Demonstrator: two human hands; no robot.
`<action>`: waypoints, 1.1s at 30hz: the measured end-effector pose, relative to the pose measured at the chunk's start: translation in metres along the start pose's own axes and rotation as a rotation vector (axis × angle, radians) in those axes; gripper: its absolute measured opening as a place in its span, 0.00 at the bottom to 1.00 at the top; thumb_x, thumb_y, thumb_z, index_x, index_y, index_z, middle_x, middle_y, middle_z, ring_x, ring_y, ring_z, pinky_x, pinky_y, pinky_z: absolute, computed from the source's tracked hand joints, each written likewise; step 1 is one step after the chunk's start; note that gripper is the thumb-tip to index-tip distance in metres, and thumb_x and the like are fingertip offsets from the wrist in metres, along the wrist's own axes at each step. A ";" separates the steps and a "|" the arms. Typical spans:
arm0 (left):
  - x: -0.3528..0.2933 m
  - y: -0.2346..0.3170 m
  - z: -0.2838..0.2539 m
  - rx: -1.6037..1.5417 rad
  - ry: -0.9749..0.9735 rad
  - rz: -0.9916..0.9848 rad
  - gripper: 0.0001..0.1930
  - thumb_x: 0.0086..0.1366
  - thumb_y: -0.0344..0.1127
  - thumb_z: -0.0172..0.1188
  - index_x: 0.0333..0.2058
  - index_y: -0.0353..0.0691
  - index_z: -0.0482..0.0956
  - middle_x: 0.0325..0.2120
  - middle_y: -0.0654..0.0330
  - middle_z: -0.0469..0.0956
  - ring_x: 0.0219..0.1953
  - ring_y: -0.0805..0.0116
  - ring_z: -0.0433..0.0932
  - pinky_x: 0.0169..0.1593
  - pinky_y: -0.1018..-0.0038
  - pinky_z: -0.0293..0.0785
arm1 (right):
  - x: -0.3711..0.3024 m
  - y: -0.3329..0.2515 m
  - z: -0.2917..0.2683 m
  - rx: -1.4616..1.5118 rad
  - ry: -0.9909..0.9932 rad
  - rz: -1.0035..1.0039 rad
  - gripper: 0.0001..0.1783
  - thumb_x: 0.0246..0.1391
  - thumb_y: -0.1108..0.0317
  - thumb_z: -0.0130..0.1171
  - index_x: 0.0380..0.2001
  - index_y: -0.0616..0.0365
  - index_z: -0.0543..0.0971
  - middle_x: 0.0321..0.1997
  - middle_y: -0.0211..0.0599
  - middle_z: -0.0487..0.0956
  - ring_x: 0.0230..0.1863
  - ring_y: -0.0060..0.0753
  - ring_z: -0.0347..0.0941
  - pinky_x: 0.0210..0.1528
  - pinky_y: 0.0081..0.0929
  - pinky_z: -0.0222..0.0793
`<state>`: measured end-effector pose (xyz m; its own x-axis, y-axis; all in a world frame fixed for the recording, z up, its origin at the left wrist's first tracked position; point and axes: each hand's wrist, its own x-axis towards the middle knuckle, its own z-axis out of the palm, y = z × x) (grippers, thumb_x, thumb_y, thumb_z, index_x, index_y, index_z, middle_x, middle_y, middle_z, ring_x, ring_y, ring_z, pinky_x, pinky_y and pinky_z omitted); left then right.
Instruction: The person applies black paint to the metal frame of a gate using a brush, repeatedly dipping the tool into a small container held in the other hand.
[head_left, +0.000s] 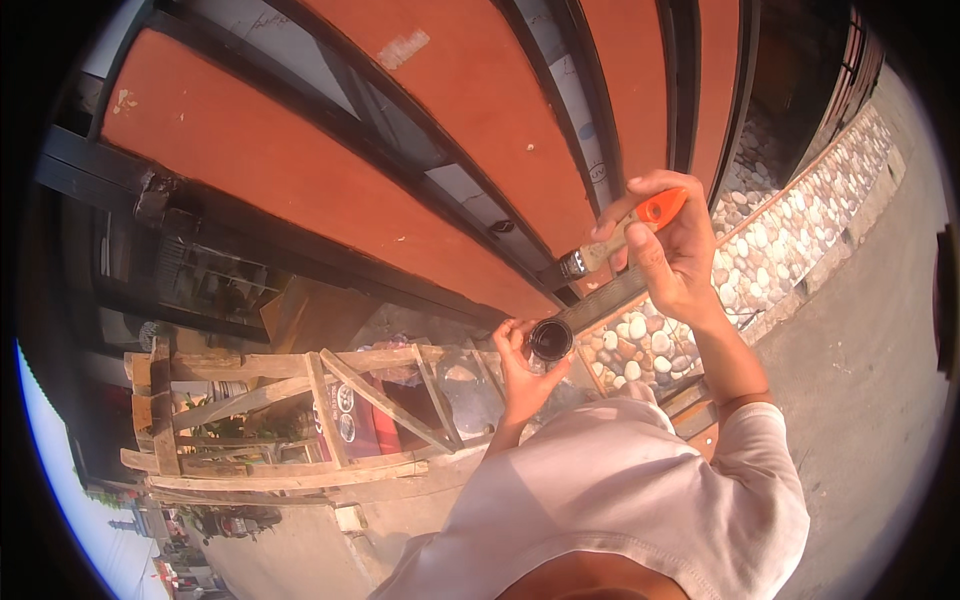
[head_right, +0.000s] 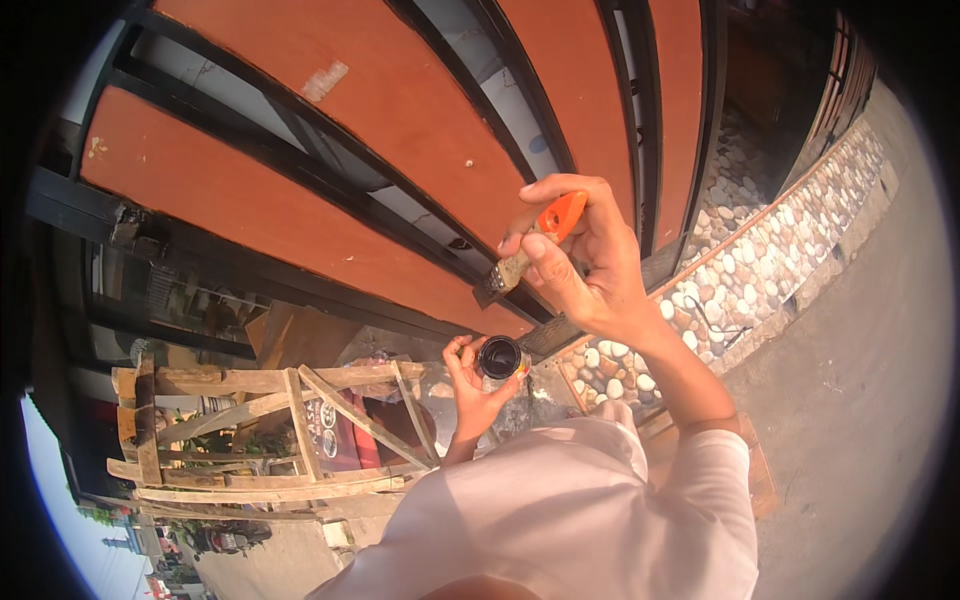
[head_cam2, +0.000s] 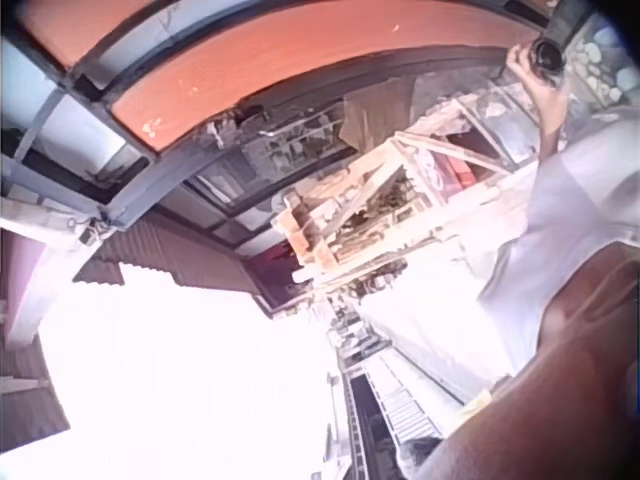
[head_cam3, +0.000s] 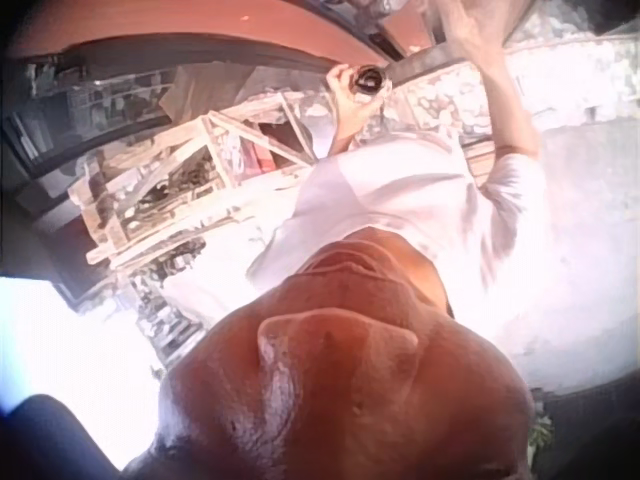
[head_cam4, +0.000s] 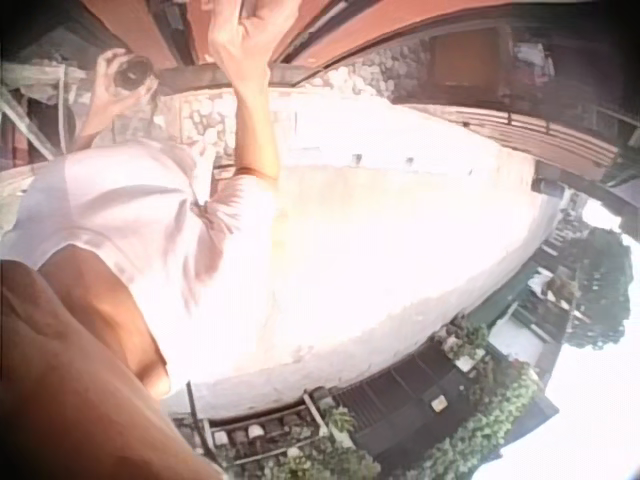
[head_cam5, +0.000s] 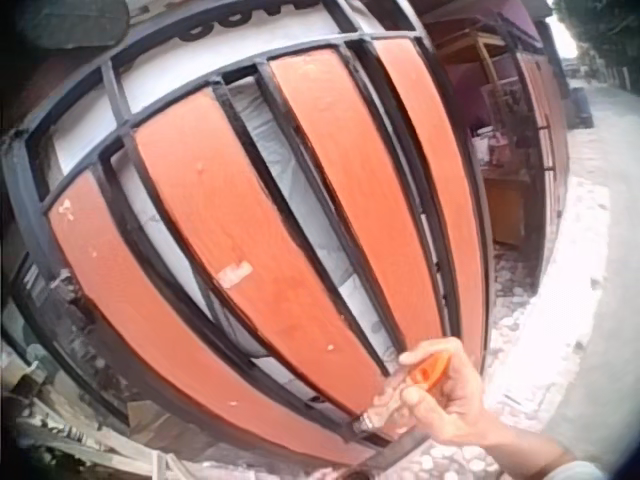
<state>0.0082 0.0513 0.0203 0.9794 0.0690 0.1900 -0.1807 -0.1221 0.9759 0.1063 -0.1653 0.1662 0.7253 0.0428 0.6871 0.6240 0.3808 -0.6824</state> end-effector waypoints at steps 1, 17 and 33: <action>0.004 0.004 0.003 -0.023 0.013 0.009 0.46 0.46 0.21 0.70 0.58 0.41 0.47 0.50 0.50 0.66 0.53 0.64 0.70 0.58 0.67 0.68 | -0.009 -0.001 0.005 -0.046 -0.063 0.019 0.18 0.63 0.70 0.54 0.52 0.62 0.65 0.36 0.43 0.78 0.30 0.21 0.75 0.29 0.17 0.72; 0.022 -0.014 0.014 -0.118 -0.061 0.098 0.44 0.46 0.23 0.72 0.55 0.39 0.49 0.48 0.54 0.68 0.53 0.63 0.71 0.56 0.69 0.70 | -0.069 0.011 0.034 -0.566 -0.211 0.079 0.17 0.55 0.77 0.60 0.48 0.65 0.71 0.35 0.44 0.81 0.33 0.30 0.81 0.36 0.24 0.76; 0.029 -0.027 -0.004 -0.036 0.078 0.127 0.44 0.41 0.30 0.77 0.54 0.37 0.56 0.52 0.50 0.65 0.51 0.60 0.76 0.54 0.67 0.75 | -0.075 0.033 0.065 -0.767 -0.334 0.182 0.17 0.52 0.76 0.65 0.45 0.62 0.73 0.34 0.41 0.82 0.35 0.31 0.81 0.39 0.25 0.77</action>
<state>0.0409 0.0600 -0.0003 0.9386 0.1318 0.3187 -0.3074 -0.0996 0.9464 0.0541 -0.0952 0.1084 0.7849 0.3581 0.5056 0.6174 -0.3838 -0.6867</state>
